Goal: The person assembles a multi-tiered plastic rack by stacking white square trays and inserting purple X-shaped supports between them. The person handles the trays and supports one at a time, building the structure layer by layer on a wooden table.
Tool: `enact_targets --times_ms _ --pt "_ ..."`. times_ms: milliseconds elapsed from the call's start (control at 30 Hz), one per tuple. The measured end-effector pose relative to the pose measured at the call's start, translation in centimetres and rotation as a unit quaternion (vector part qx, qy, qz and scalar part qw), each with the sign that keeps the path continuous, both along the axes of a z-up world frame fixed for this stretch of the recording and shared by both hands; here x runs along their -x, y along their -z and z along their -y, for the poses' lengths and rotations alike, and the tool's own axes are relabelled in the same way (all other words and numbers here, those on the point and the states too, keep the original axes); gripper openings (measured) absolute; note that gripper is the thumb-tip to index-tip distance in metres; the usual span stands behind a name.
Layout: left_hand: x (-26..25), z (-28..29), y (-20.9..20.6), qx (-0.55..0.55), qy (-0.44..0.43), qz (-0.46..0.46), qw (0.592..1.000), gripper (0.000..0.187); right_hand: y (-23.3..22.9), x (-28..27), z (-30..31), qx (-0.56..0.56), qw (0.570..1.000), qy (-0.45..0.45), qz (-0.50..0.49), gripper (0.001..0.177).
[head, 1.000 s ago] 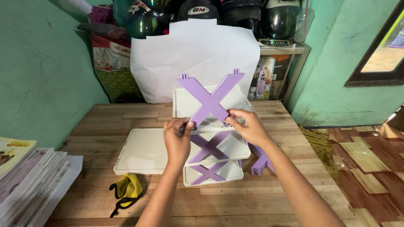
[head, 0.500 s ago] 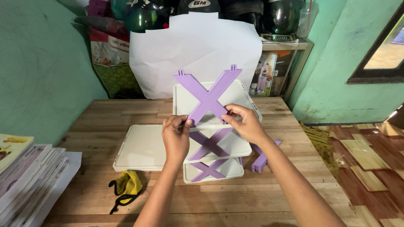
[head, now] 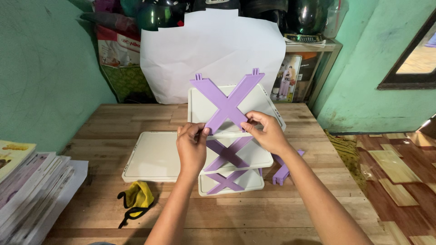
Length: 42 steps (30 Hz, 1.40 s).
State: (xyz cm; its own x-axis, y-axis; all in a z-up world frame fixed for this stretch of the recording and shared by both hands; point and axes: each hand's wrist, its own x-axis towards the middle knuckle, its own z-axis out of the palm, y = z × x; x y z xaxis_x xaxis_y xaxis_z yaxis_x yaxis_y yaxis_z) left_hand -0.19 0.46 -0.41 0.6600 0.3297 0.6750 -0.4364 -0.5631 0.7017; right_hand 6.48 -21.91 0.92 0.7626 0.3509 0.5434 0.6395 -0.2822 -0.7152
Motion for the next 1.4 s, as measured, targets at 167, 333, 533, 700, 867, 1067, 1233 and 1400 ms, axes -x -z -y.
enact_targets --times_ms 167,333,533,700,867,1067,1233,1400 --pt "-0.2 -0.6 0.0 0.008 0.033 -0.003 0.999 0.011 -0.4 0.3 -0.1 0.026 0.999 0.021 -0.006 0.016" --pt "-0.8 -1.4 0.6 -0.018 0.065 -0.005 0.998 0.010 -0.4 0.3 0.0 0.028 0.999 0.014 -0.015 0.017" --pt "-0.2 -2.9 1.1 0.016 0.139 0.044 0.989 0.017 -0.1 0.2 0.0 0.022 0.999 0.026 -0.006 0.017" --pt "-0.3 -3.3 1.6 0.049 0.130 0.028 0.990 0.012 0.3 0.1 0.1 0.005 0.999 0.036 0.004 0.018" --pt "-0.5 -3.2 2.3 0.007 0.123 0.091 0.988 0.016 0.2 0.2 0.0 0.011 0.999 0.052 0.009 0.019" --pt "0.6 -2.6 2.8 -0.061 0.065 0.118 0.989 0.031 0.1 0.5 -0.2 0.029 0.998 0.061 0.003 0.019" --pt "0.4 -1.7 3.6 -0.015 0.059 0.128 0.990 0.041 0.2 0.2 -0.3 -0.003 0.999 0.040 0.006 0.019" --pt "-0.2 -1.4 4.4 0.026 0.068 0.140 0.987 0.046 0.5 0.0 -0.4 0.004 0.999 0.043 0.001 0.017"
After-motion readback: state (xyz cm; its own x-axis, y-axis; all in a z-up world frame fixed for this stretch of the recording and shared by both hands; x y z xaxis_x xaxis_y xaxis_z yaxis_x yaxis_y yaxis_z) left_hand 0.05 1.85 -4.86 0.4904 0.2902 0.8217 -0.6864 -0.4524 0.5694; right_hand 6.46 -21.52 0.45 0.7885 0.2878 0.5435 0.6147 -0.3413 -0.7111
